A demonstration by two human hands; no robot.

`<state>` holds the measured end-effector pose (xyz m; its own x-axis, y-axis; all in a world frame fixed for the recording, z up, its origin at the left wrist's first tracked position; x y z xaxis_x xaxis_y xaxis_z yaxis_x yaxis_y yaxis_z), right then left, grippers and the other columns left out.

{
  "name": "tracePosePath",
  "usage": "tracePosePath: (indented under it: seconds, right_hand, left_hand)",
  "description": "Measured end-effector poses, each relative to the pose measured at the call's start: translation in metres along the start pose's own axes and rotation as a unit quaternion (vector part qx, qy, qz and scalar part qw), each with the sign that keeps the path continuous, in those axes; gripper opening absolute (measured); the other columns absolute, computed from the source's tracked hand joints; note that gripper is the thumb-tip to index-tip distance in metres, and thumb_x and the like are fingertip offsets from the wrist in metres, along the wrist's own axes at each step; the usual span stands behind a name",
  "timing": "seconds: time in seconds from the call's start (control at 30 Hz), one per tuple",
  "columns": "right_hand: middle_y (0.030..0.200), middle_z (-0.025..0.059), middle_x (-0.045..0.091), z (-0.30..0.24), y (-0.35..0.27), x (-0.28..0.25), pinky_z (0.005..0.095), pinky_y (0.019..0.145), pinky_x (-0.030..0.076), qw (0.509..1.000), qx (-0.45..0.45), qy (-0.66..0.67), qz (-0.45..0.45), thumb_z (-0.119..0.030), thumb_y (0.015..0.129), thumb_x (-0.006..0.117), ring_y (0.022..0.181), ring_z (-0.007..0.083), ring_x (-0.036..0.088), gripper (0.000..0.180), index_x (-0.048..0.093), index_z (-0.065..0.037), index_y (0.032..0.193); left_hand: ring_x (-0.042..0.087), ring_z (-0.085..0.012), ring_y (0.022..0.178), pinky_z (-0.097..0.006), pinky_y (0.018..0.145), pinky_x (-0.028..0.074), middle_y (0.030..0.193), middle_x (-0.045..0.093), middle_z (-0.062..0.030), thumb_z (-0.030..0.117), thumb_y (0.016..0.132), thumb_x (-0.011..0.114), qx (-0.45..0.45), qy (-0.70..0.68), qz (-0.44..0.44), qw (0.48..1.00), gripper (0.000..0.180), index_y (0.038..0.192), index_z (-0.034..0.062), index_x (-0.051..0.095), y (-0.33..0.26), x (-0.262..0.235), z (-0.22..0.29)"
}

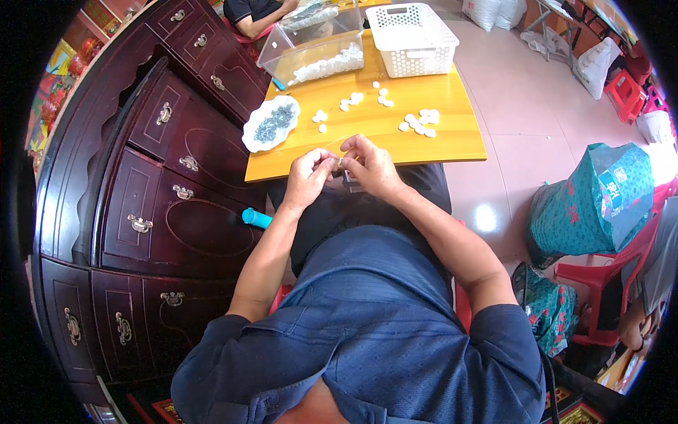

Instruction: Assembling small plastic and metal components at a table.

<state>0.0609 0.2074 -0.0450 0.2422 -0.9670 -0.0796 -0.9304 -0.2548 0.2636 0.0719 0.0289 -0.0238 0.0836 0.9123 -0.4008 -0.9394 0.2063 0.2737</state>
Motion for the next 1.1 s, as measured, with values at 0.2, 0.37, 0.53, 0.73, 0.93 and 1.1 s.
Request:
tracePosePath:
  seconds: [0.2, 0.37, 0.53, 0.73, 0.93, 1.1]
  right_hand:
    - [0.078, 0.005, 0.067, 0.0008, 0.0007, 0.0017, 0.0255, 0.06, 0.051, 1.0, -0.007, -0.007, -0.003, -0.006, 0.09, 0.066, 0.065, 0.0091, 0.063, 0.023, 0.057, -0.001, 0.111]
    - [0.079, 0.0059, 0.069, 0.0066, 0.0019, 0.0007, 0.0263, 0.061, 0.052, 1.0, -0.009, 0.005, 0.001, -0.006, 0.089, 0.066, 0.066, 0.0102, 0.064, 0.024, 0.057, -0.002, 0.111]
    - [0.08, 0.0069, 0.07, 0.0012, 0.0007, -0.0007, 0.0272, 0.063, 0.053, 1.0, -0.012, -0.02, -0.003, -0.005, 0.089, 0.066, 0.067, 0.0114, 0.065, 0.024, 0.058, -0.002, 0.111]
    - [0.081, 0.0066, 0.07, 0.0013, 0.0013, -0.0006, 0.0268, 0.063, 0.053, 1.0, -0.012, -0.018, -0.007, -0.005, 0.089, 0.067, 0.068, 0.0109, 0.065, 0.025, 0.058, -0.001, 0.111]
    - [0.081, 0.0055, 0.069, 0.0045, 0.0028, -0.0004, 0.0256, 0.061, 0.052, 1.0, 0.003, 0.024, -0.016, -0.003, 0.09, 0.066, 0.066, 0.0094, 0.063, 0.023, 0.058, -0.001, 0.111]
    - [0.08, 0.0055, 0.069, 0.0077, 0.0033, 0.0005, 0.0254, 0.061, 0.051, 0.999, 0.019, 0.037, -0.024, -0.004, 0.09, 0.066, 0.066, 0.009, 0.062, 0.024, 0.057, -0.001, 0.112]
  left_hand:
    - [0.063, -0.0106, 0.064, -0.026, 0.06, 0.051, 0.075, 0.068, -0.0051, 0.006, 0.095, 0.063, -0.011, -0.026, 0.026, 0.999, 0.01, 0.095, -0.0029, 0.069, -0.0013, -0.0021, 0.001]
    - [0.063, -0.0104, 0.064, -0.026, 0.06, 0.051, 0.075, 0.068, -0.0048, 0.006, 0.095, 0.063, -0.018, -0.024, 0.008, 1.0, 0.01, 0.094, -0.0026, 0.068, -0.0005, -0.0009, 0.0018]
    - [0.062, -0.0104, 0.063, -0.026, 0.059, 0.05, 0.075, 0.069, -0.0048, 0.006, 0.095, 0.063, -0.018, -0.019, 0.009, 1.0, 0.01, 0.093, -0.0023, 0.068, -0.0009, -0.0007, 0.0028]
    - [0.062, -0.0093, 0.063, -0.025, 0.059, 0.05, 0.075, 0.068, -0.0037, 0.007, 0.095, 0.063, -0.015, -0.023, 0.002, 1.0, 0.011, 0.094, -0.0017, 0.068, -0.0012, -0.0016, 0.0033]
    - [0.058, -0.0057, 0.069, -0.02, 0.062, 0.05, 0.083, 0.067, -0.0009, 0.009, 0.099, 0.06, -0.056, -0.073, -0.03, 0.995, 0.013, 0.1, -0.001, 0.068, -0.0014, -0.0028, -0.0008]
    - [0.059, -0.0062, 0.069, -0.021, 0.063, 0.05, 0.082, 0.067, -0.0007, 0.008, 0.098, 0.061, -0.039, -0.046, -0.029, 0.998, 0.011, 0.099, -0.001, 0.068, -0.0011, -0.0029, -0.0026]
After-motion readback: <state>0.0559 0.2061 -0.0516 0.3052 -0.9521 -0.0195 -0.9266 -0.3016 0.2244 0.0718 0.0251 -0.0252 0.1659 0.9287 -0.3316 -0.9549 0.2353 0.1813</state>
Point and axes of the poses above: each hand's wrist, its own y-axis towards the middle knuckle, its own x-axis out of the palm, z = x × y, the point moved 2 cm from there along y, towards the middle knuckle
